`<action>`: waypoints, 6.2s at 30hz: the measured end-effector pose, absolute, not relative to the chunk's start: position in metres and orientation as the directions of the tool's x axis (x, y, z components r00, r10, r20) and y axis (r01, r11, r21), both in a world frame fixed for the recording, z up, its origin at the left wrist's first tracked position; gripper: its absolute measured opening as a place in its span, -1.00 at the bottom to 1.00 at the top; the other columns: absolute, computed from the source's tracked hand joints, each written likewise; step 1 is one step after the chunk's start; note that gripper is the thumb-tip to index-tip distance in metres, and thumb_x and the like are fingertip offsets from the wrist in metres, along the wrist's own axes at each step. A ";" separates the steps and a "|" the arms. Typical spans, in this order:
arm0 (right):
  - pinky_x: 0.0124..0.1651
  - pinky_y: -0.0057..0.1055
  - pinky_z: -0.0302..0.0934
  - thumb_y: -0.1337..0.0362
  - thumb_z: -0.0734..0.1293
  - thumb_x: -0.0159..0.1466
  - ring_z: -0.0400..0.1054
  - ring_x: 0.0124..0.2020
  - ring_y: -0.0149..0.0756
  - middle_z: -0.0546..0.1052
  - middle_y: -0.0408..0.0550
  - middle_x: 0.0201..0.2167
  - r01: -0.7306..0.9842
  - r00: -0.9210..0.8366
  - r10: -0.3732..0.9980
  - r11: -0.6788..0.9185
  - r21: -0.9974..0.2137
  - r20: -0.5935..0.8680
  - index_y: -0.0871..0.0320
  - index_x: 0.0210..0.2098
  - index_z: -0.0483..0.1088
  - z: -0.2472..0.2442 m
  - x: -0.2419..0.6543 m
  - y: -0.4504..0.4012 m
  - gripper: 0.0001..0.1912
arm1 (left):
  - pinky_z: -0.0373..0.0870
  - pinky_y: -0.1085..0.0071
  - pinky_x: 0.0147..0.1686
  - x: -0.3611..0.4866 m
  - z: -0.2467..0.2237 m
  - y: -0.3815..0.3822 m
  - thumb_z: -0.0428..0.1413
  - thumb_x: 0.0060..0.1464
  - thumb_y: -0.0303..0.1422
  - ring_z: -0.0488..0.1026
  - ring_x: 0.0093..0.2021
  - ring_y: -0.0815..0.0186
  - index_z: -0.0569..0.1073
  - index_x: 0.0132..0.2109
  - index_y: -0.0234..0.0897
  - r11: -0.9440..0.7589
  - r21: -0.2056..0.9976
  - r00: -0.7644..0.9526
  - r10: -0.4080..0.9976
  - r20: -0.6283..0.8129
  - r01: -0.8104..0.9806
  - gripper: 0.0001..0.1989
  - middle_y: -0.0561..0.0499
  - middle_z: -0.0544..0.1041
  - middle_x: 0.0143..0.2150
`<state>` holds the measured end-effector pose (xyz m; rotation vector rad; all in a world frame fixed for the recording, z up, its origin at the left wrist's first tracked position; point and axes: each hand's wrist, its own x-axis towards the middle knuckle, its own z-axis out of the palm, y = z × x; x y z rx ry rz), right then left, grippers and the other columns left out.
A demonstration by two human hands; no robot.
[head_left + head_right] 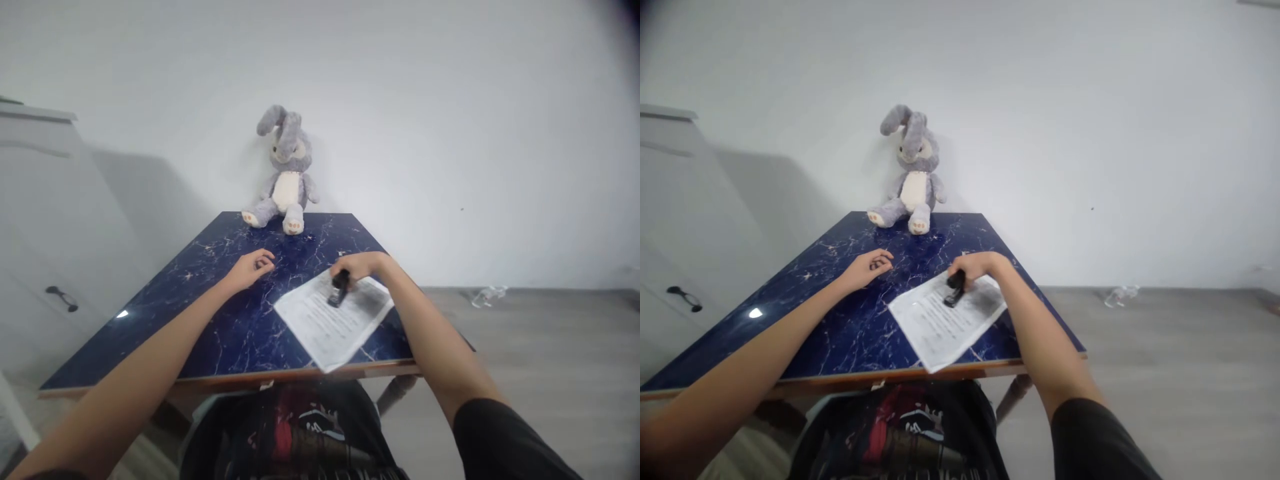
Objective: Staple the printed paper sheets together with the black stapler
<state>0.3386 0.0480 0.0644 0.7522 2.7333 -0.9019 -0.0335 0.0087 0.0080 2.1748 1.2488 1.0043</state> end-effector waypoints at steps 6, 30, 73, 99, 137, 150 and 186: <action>-0.04 -0.28 0.31 0.49 0.38 -0.09 0.40 -0.05 -0.05 0.58 0.03 -0.07 0.819 -0.574 0.751 0.513 -0.257 -0.327 0.10 -0.23 0.61 0.067 0.434 0.073 -0.58 | 0.38 0.42 -0.30 -0.031 0.001 0.014 0.17 0.14 -0.14 0.44 -0.39 0.35 0.50 -0.03 -0.25 -0.522 0.659 0.411 0.848 0.335 0.540 -0.66 0.00 0.62 -0.28; 0.21 -0.13 0.22 0.42 0.31 0.06 0.41 0.03 -0.06 0.53 0.13 0.04 0.468 -0.719 0.572 0.819 -0.333 0.396 0.21 0.18 0.37 0.007 0.243 0.109 -0.35 | 0.45 0.38 -0.23 -0.024 -0.005 0.015 0.14 0.06 -0.36 0.46 -0.41 0.35 0.58 -0.20 -0.28 -0.487 0.614 0.299 0.872 0.388 0.622 -0.82 0.00 0.62 -0.32; -0.16 -0.29 0.22 0.25 0.45 0.09 0.43 -0.25 -0.14 0.59 -0.05 -0.28 0.793 -0.401 0.858 0.501 -0.347 0.321 0.13 -0.21 0.49 0.036 0.366 0.056 -0.74 | 0.29 0.06 0.18 -0.020 0.000 0.003 0.00 0.32 -0.22 0.39 0.14 -0.01 0.51 0.14 -0.25 -0.516 0.125 0.466 0.835 0.294 0.847 -0.63 -0.21 0.45 0.15; -0.05 -0.26 0.22 0.24 0.42 0.11 0.42 -0.15 -0.14 0.58 -0.05 -0.16 0.571 -0.726 0.683 0.661 -0.487 0.076 0.13 -0.14 0.49 0.057 0.369 0.038 -0.69 | 0.40 0.16 0.11 -0.024 0.001 0.016 0.09 0.24 -0.37 0.55 0.06 0.07 0.45 -0.05 -0.22 -0.517 0.345 0.408 0.846 0.343 0.783 -0.85 -0.11 0.61 0.00; -0.05 -0.25 0.24 0.01 0.43 0.26 0.46 -0.13 -0.12 0.63 -0.05 -0.10 0.530 -0.757 0.640 0.720 -0.449 0.133 0.10 -0.05 0.57 0.053 0.358 0.039 -0.63 | 0.21 0.10 0.36 0.021 0.026 -0.025 -0.05 0.40 -0.21 0.33 0.33 0.10 0.46 0.18 -0.17 -0.707 0.286 0.653 0.707 0.272 0.646 -0.65 -0.11 0.40 0.33; -0.11 -0.26 0.23 0.04 0.44 0.21 0.46 -0.18 -0.13 0.64 -0.02 -0.15 0.566 -0.731 0.674 0.684 -0.461 0.102 0.13 -0.11 0.60 0.062 0.368 0.036 -0.64 | -0.28 -0.42 0.40 0.067 0.025 -0.029 -0.14 0.43 -0.04 -0.28 0.57 -0.20 0.05 0.48 0.33 -0.748 0.279 0.793 0.602 -0.095 0.602 -0.46 0.23 -0.24 0.60; -0.20 -0.26 0.14 -0.15 0.13 0.46 0.39 -0.34 -0.18 0.58 -0.02 -0.33 0.623 -0.698 0.707 0.680 -0.387 0.117 0.08 -0.20 0.47 0.045 0.324 0.025 -0.51 | -0.20 -0.46 0.35 -0.013 0.000 0.055 -0.19 0.41 -0.19 -0.16 0.56 -0.12 0.13 0.49 0.00 -0.427 0.171 0.418 0.904 0.086 0.888 -0.44 -0.08 -0.07 0.59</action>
